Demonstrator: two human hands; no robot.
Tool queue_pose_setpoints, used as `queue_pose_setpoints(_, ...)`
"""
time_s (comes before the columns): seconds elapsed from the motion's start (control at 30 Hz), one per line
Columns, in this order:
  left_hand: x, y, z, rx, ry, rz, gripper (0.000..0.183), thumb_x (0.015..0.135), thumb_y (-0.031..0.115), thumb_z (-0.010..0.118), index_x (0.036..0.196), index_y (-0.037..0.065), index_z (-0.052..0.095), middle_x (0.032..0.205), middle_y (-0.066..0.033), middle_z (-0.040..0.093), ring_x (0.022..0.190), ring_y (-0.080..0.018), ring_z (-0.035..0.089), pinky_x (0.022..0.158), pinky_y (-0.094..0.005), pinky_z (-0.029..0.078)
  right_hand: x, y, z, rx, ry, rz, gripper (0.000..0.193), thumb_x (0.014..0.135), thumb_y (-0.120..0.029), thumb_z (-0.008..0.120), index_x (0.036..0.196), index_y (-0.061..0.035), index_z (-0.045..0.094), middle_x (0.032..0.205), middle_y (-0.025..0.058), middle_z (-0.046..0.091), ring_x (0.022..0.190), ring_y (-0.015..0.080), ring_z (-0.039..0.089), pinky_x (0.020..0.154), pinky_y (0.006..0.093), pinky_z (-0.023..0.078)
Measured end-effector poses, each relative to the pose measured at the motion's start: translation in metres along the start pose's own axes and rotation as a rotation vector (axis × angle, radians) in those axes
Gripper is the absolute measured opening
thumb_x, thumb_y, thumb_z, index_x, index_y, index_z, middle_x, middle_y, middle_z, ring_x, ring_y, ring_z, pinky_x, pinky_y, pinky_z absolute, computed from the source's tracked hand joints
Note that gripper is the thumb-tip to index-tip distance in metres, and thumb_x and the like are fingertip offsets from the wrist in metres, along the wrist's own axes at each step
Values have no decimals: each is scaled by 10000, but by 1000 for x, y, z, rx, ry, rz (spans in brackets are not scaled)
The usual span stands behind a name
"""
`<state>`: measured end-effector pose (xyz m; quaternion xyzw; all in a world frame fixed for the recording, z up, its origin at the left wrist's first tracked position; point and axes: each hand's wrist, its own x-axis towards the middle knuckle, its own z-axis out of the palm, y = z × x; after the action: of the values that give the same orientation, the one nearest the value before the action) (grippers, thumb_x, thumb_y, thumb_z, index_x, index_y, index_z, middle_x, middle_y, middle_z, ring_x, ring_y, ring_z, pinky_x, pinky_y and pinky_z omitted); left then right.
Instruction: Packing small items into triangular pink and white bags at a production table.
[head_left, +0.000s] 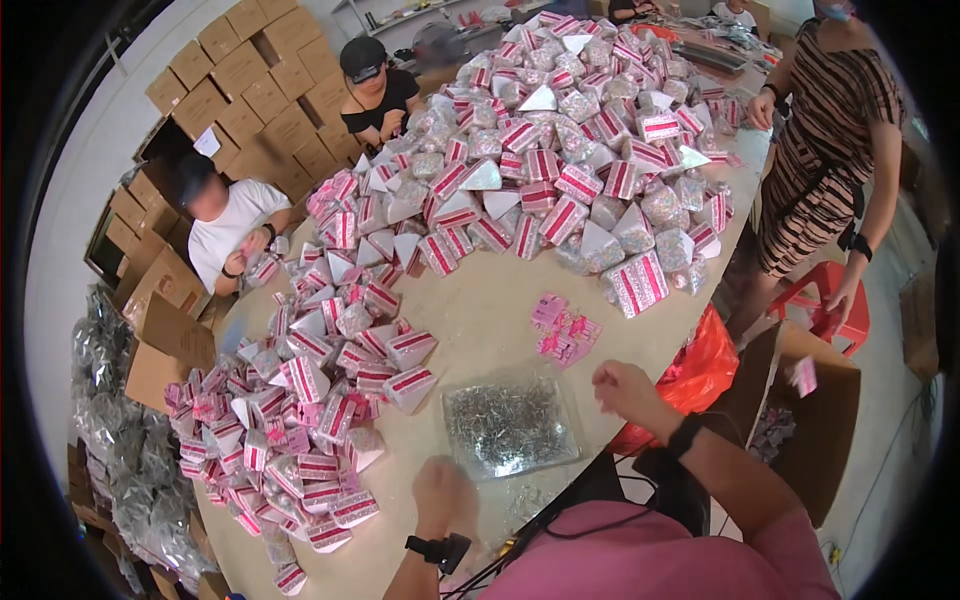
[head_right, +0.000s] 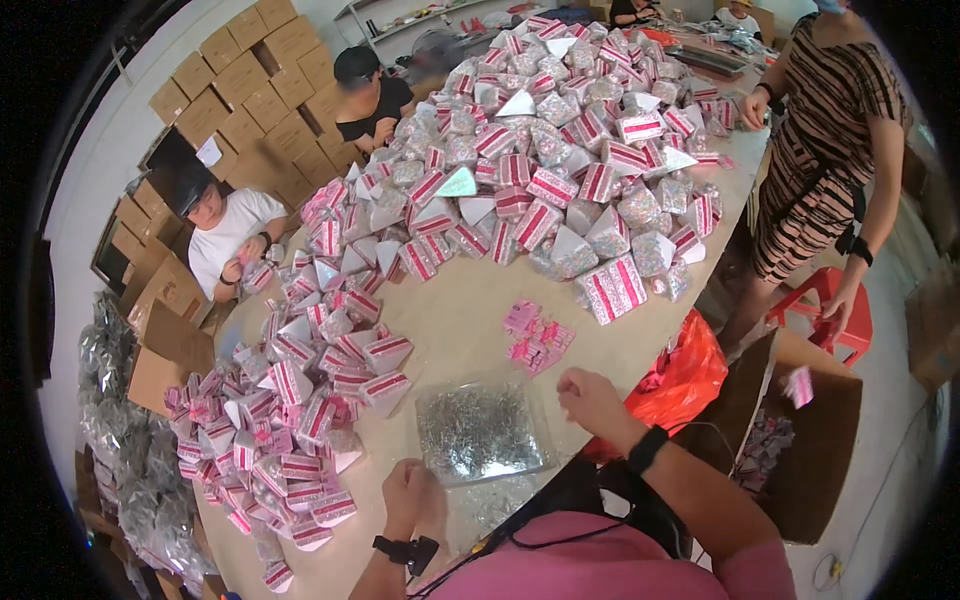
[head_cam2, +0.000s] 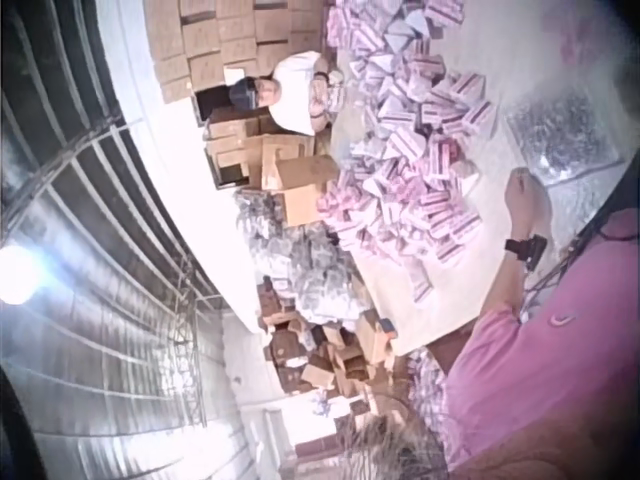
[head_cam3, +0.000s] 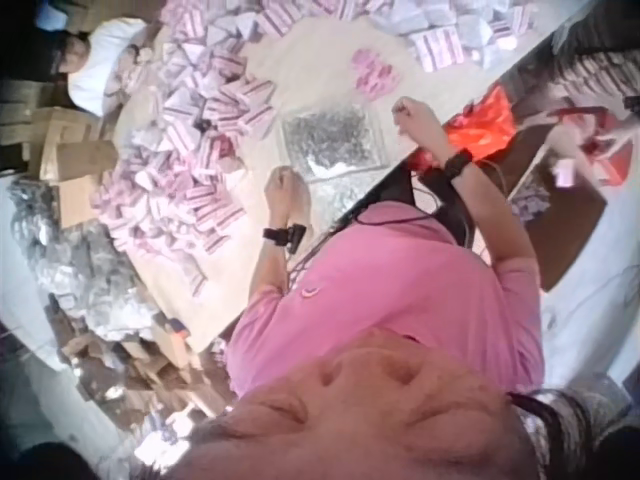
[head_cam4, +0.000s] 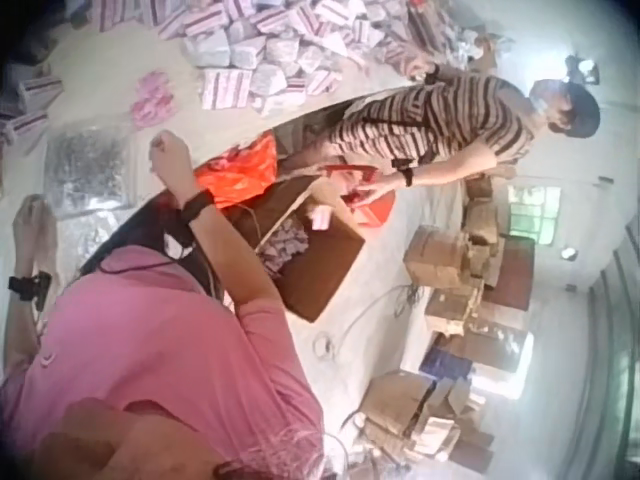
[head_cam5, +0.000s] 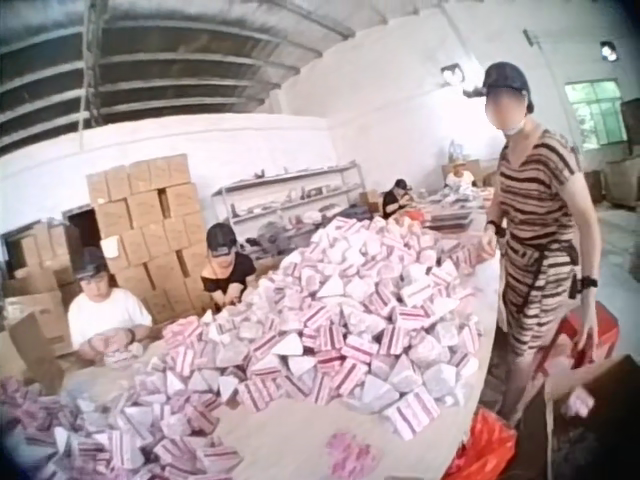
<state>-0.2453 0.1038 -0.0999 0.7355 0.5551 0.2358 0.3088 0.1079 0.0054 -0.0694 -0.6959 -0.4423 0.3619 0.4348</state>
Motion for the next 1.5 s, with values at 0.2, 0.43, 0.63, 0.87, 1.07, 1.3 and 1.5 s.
queue_pose_setpoints(0.2, 7, -24, -13, -46, 54, 40, 200, 849, 133, 566, 962, -10, 649, 820, -96, 644, 748, -130, 586, 675, -287, 482, 61, -18, 17, -754, 141, -419, 374, 766, -152, 616, 1136, -139, 562, 1218, 120, 513, 1176, 313, 452, 920, 446, 415)
queue_pose_setpoints(0.43, 20, -34, -22, -44, -8, -11, 199, 851, 159, 578, 969, 14, 644, 904, -159, 644, 856, -299, 616, 773, -379, 474, 71, -8, 16, -964, 23, -471, 480, 797, -212, 629, 1256, -178, 493, 1310, 110, 438, 1265, 309, 376, 990, 494, 356)
queue_pose_setpoints(0.63, 42, -17, -23, 26, 13, 114, 167, 829, 115, 598, 965, 38, 656, 884, -151, 645, 824, -299, 615, 748, -365, 479, 72, 4, -6, -1035, 17, -405, 495, 814, -173, 617, 1284, -140, 465, 1336, 94, 439, 1289, 311, 358, 1007, 497, 342)
queue_pose_setpoints(0.87, 61, -8, -17, -23, 75, 122, 211, 831, 105, 607, 1016, 4, 628, 917, -145, 632, 828, -272, 611, 737, -359, 482, 63, 1, -7, -821, -31, -316, 558, 766, -47, 571, 1305, -121, 445, 1394, 103, 410, 1315, 329, 322, 1034, 529, 296)
queue_pose_setpoints(1.07, 42, 20, -16, 142, 111, 212, 371, 818, 79, 599, 1171, -10, 529, 1094, -156, 546, 1026, -304, 538, 883, -381, 434, 47, -21, 22, -668, 43, -456, 387, 774, -48, 524, 1159, -80, 551, 1217, 124, 545, 1181, 313, 473, 958, 450, 396)
queue_pose_setpoints(1.3, 32, 53, 5, 405, 207, 607, 399, 791, 68, 574, 1175, -18, 509, 1235, -207, 446, 1167, -357, 435, 1004, -410, 350, 14, -62, 95, -830, -264, -581, 164, 752, -84, 563, 905, -34, 591, 903, 91, 572, 919, 244, 581, 747, 354, 501)
queue_pose_setpoints(1.5, 47, 48, 15, 130, 136, 266, 390, 791, 43, 510, 1167, -60, 506, 1244, -222, 442, 1177, -375, 429, 1026, -411, 331, 19, -51, 105, -677, -230, -603, 123, 738, -60, 563, 857, -51, 591, 864, 96, 561, 885, 276, 584, 722, 378, 505)
